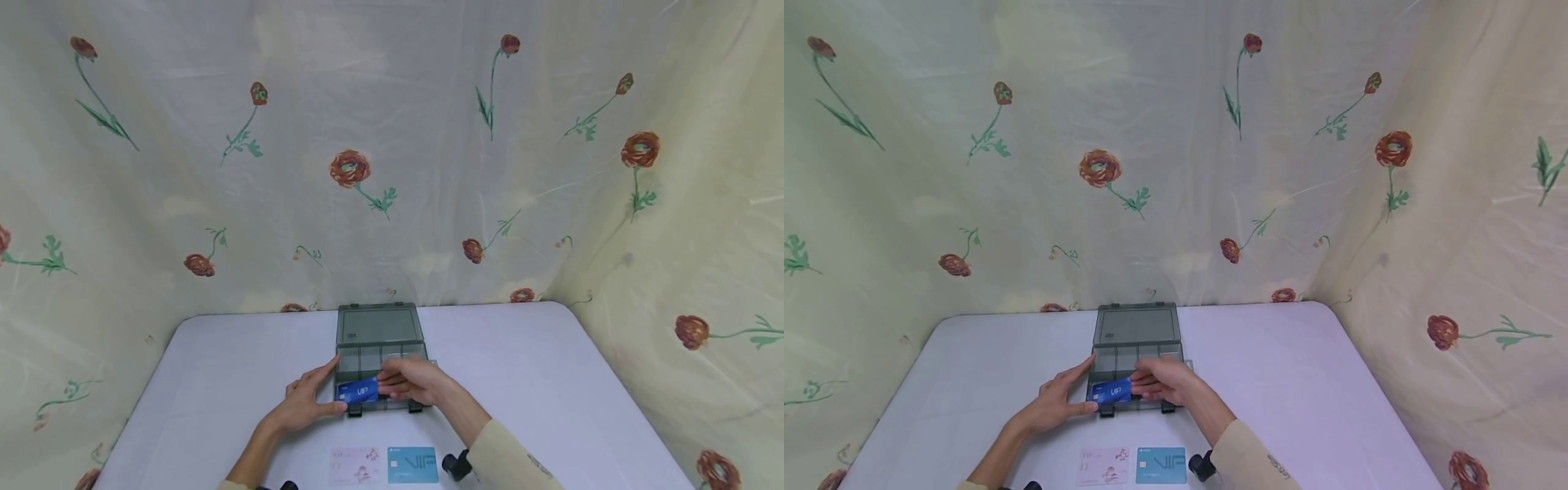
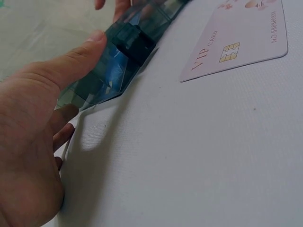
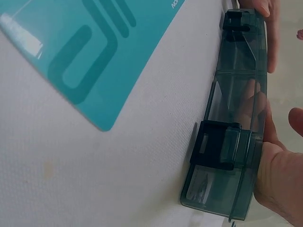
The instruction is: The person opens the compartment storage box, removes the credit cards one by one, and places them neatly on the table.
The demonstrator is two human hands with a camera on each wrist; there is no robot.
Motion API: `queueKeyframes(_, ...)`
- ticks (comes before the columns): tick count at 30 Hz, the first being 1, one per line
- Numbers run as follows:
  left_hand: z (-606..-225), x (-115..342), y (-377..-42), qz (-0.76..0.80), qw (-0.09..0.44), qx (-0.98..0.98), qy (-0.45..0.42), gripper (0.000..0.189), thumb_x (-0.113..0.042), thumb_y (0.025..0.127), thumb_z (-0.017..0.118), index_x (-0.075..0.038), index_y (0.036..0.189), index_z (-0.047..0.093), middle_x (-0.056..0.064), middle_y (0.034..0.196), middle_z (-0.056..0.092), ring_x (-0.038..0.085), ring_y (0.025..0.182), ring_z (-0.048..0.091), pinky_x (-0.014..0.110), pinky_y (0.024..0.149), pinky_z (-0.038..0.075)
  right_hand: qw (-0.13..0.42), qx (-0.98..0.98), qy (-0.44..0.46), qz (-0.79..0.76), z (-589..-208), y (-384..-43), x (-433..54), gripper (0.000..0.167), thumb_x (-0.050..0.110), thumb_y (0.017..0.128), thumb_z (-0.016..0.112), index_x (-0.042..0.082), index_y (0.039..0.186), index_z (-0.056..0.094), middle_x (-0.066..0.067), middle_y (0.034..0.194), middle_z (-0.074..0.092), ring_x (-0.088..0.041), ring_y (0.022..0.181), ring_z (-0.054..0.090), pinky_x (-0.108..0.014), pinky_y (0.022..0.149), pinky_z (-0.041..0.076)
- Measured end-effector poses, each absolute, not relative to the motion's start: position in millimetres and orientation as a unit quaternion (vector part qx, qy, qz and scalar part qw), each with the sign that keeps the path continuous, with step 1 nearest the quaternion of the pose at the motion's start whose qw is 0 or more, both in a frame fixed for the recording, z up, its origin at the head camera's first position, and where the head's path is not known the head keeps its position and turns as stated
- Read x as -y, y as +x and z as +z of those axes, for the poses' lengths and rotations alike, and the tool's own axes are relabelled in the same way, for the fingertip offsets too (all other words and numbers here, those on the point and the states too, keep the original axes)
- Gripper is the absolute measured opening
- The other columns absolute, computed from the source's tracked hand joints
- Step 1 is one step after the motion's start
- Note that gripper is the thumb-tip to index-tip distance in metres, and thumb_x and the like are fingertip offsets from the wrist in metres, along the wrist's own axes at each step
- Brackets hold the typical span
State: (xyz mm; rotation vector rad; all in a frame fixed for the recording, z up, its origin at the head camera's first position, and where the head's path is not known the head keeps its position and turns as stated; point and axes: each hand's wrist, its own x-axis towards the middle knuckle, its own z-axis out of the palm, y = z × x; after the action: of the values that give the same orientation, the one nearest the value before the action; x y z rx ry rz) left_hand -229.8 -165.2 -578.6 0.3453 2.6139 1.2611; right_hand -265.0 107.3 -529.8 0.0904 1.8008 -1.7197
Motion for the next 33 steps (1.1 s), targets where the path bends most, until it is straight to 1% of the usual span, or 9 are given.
queueKeyframes(6,-578.3,165.1,-229.8,0.425,0.106,-0.891,0.117,0.097,-0.053,0.082,0.079,-0.035,0.160,0.026,0.010,0.161,0.034,0.036,0.147,0.027,0.062,0.112,0.014,0.317,-0.686,0.024,-0.655,-529.5,-266.0,-106.1,0.032,0.023,0.100,0.060,-0.003,0.115,0.070,-0.016,0.105,0.074,-0.027,0.097,0.075,-0.026,0.073,0.060)
queueKeyframes(10,-578.5,164.9,-229.7,0.426,0.105,-0.891,0.120,0.096,-0.053,0.082,0.079,-0.034,0.160,0.026,0.010,0.161,0.034,0.036,0.147,0.027,0.062,0.112,0.013,0.316,-0.690,0.017,-0.651,-528.8,-265.4,-103.8,0.032,0.019,0.098,0.063,-0.003,0.120,0.068,-0.015,0.104,0.075,-0.024,0.092,0.075,-0.027,0.074,0.060)
queueKeyframes(12,-578.9,164.9,-229.9,0.426,0.106,-0.890,0.120,0.096,-0.052,0.082,0.079,-0.034,0.160,0.025,0.010,0.161,0.034,0.036,0.147,0.027,0.062,0.112,0.013,0.315,-0.692,0.018,-0.649,-529.0,-265.5,-102.5,0.031,0.017,0.097,0.066,-0.003,0.120,0.068,-0.014,0.102,0.075,-0.022,0.089,0.075,-0.026,0.073,0.059)
queueKeyframes(19,-578.9,163.7,-230.4,0.422,0.110,-0.893,0.112,0.096,-0.053,0.082,0.079,-0.035,0.160,0.026,0.011,0.162,0.034,0.038,0.147,0.026,0.065,0.114,0.011,0.308,-0.705,0.026,-0.638,-531.9,-267.8,-97.4,0.020,0.016,0.095,0.070,0.001,0.108,0.072,-0.013,0.097,0.076,-0.016,0.079,0.074,-0.023,0.066,0.057)
queueKeyframes(26,-578.4,163.6,-231.0,0.417,0.109,-0.896,0.108,0.097,-0.056,0.080,0.078,-0.035,0.160,0.026,0.011,0.161,0.035,0.038,0.147,0.027,0.066,0.114,0.012,0.299,-0.708,0.027,-0.639,-532.8,-268.0,-95.9,0.020,0.014,0.092,0.073,0.001,0.107,0.070,-0.012,0.095,0.076,-0.015,0.076,0.073,-0.022,0.062,0.056)
queueKeyframes(33,-579.9,163.5,-231.9,0.416,0.108,-0.896,0.111,0.097,-0.055,0.081,0.078,-0.035,0.160,0.026,0.011,0.161,0.035,0.037,0.147,0.028,0.065,0.113,0.013,0.298,-0.710,0.028,-0.638,-532.2,-266.1,-96.1,0.019,0.014,0.092,0.074,0.002,0.106,0.070,-0.012,0.094,0.075,-0.014,0.074,0.072,-0.022,0.062,0.055)
